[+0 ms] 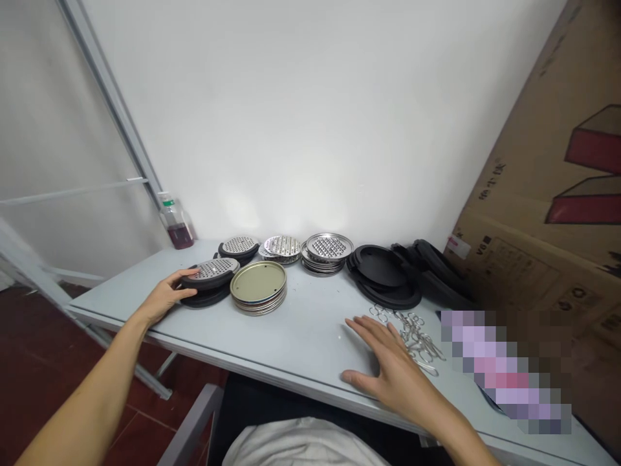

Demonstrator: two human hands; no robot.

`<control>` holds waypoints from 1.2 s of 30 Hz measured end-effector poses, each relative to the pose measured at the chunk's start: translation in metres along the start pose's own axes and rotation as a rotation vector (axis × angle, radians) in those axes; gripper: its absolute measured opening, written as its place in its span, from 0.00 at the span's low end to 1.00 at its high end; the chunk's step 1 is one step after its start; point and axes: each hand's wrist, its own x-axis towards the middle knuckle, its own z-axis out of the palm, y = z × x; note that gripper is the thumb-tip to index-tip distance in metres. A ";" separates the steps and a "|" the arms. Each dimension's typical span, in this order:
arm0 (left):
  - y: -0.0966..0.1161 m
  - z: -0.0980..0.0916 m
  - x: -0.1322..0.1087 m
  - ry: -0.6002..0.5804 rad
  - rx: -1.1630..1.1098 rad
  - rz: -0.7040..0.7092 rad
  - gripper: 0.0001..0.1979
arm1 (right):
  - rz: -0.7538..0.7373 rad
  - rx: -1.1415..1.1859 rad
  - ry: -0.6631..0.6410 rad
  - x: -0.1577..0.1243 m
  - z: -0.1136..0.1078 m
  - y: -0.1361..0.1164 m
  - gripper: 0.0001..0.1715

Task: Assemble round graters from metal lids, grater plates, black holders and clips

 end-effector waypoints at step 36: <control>0.087 0.148 -0.060 -0.126 0.651 0.654 0.14 | -0.028 -0.061 -0.048 -0.002 -0.006 -0.006 0.41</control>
